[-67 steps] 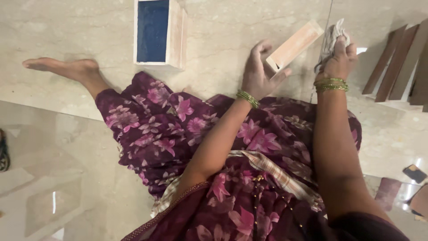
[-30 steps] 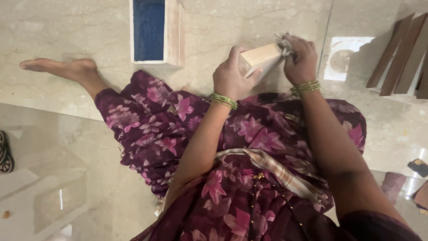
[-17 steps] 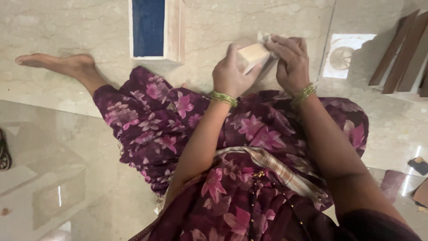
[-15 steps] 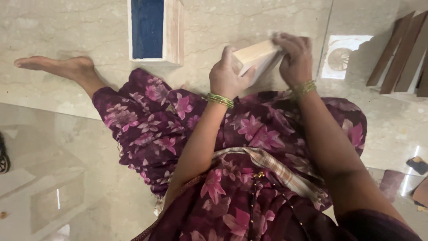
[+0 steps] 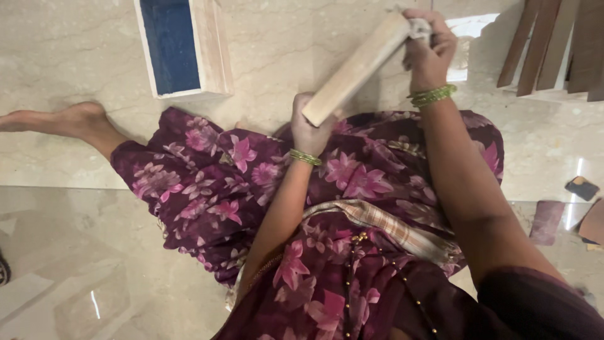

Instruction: The person sits on the floor and wipes wooden boxes with a cloth, cleaning the outer surfaces and the blue inner panels of the boxes one at a time, setting each finished box aside near a stack of wood pieces.

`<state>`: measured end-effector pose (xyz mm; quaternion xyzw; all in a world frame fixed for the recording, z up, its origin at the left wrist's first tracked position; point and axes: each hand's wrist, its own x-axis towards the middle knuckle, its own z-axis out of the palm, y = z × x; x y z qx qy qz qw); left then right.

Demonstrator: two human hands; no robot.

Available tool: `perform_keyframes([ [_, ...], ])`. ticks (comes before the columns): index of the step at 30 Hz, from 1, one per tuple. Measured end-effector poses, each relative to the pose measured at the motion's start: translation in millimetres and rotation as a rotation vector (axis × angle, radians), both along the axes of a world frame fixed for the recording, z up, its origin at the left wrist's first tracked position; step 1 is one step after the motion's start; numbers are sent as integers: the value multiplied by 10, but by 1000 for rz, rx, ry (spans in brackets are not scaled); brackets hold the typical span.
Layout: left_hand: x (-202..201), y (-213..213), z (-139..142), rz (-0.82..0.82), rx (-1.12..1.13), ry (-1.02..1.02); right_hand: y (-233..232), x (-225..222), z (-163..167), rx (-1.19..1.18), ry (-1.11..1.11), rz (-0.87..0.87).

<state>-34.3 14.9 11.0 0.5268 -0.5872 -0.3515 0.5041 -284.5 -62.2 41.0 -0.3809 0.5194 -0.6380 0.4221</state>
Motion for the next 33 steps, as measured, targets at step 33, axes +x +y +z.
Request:
perform_keyframes([
  [33,-336,-307,184,-129,-39,-17,475,536,831,-545,1127,163],
])
